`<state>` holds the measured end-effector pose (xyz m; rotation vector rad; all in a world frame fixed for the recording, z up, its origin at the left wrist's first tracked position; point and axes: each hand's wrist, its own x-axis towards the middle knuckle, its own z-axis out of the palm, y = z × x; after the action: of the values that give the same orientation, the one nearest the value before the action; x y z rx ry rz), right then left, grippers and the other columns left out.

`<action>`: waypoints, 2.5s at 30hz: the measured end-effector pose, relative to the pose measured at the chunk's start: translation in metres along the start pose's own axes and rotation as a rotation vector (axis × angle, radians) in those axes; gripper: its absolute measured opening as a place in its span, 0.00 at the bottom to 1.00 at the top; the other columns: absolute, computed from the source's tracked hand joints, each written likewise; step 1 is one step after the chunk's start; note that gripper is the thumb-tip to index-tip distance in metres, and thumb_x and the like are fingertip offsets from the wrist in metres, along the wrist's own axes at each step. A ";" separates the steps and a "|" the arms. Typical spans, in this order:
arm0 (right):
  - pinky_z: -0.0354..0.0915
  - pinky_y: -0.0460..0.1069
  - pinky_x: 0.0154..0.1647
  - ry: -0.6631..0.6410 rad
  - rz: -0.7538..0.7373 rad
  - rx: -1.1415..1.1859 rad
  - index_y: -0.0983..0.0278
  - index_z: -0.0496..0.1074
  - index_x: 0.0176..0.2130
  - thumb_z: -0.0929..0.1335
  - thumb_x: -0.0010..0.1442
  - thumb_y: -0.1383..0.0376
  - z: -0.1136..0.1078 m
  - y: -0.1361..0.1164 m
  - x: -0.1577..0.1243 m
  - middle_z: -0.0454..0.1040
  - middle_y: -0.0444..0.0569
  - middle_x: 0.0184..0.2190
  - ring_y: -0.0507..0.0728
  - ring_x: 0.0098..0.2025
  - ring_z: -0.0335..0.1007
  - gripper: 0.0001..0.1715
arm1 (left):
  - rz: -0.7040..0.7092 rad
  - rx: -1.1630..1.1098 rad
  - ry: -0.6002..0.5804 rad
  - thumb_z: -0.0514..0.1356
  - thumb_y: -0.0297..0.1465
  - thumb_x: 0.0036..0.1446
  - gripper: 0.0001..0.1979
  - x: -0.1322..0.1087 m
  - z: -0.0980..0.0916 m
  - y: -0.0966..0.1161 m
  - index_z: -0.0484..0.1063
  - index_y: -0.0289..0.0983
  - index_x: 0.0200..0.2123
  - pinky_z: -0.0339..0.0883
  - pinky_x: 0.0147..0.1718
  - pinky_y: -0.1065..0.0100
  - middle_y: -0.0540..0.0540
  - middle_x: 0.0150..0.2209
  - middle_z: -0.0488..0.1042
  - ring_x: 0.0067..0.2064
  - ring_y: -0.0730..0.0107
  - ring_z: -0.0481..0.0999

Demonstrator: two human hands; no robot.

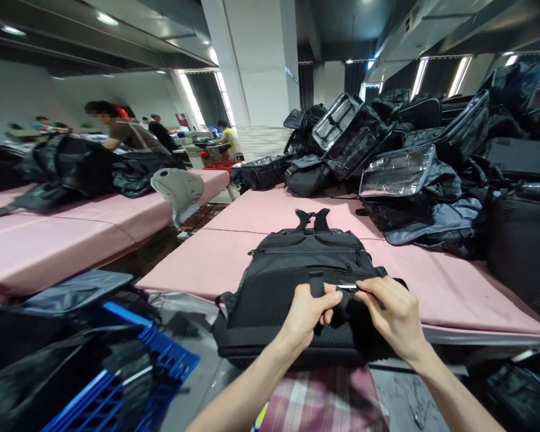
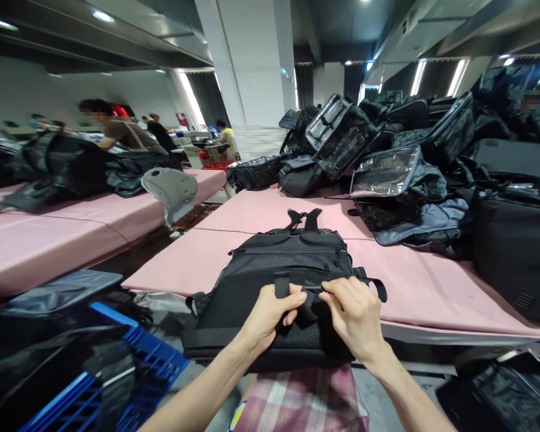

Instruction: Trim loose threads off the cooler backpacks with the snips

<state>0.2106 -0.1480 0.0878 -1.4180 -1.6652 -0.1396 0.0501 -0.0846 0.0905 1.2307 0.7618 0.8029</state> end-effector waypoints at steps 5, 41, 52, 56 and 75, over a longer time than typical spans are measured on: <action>0.63 0.46 0.35 -0.185 0.300 0.361 0.62 0.72 0.37 0.68 0.52 0.62 0.005 -0.009 0.021 0.75 0.45 0.35 0.54 0.36 0.70 0.10 | -0.087 0.117 -0.134 0.62 0.32 0.44 0.10 -0.009 -0.003 0.002 0.67 0.32 0.18 0.46 0.15 0.76 0.55 0.10 0.59 0.13 0.83 0.56; 0.61 0.48 0.31 -0.041 -0.130 0.015 0.62 0.70 0.34 0.66 0.58 0.63 0.010 -0.012 0.019 0.74 0.46 0.30 0.53 0.31 0.67 0.04 | 0.077 -0.001 0.084 0.62 0.35 0.47 0.12 -0.017 -0.032 0.015 0.72 0.30 0.23 0.59 0.19 0.76 0.46 0.20 0.73 0.19 0.77 0.68; 0.61 0.49 0.32 -0.150 -0.201 -0.003 0.62 0.71 0.34 0.65 0.59 0.62 0.002 -0.012 0.025 0.75 0.47 0.29 0.53 0.30 0.67 0.07 | 0.052 0.052 -0.003 0.62 0.35 0.47 0.12 -0.015 -0.037 0.020 0.72 0.30 0.22 0.58 0.18 0.76 0.45 0.21 0.73 0.19 0.77 0.68; 0.61 0.49 0.33 -0.128 -0.244 -0.032 0.63 0.71 0.37 0.67 0.57 0.63 0.001 -0.009 0.026 0.75 0.48 0.32 0.54 0.33 0.67 0.07 | 0.055 0.069 -0.007 0.62 0.35 0.47 0.12 -0.013 -0.039 0.021 0.72 0.30 0.22 0.58 0.18 0.75 0.45 0.21 0.73 0.18 0.77 0.68; 0.59 0.45 0.25 -0.264 0.034 0.589 0.63 0.73 0.27 0.66 0.55 0.68 0.030 -0.025 0.028 0.67 0.43 0.22 0.49 0.25 0.63 0.07 | -0.218 -0.201 -0.274 0.63 0.43 0.45 0.20 -0.023 -0.037 0.015 0.75 0.29 0.31 0.60 0.20 0.75 0.43 0.26 0.72 0.22 0.77 0.68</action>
<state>0.1755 -0.1180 0.1007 -1.0380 -1.6995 0.5387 0.0050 -0.0831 0.1007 1.0306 0.5650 0.5057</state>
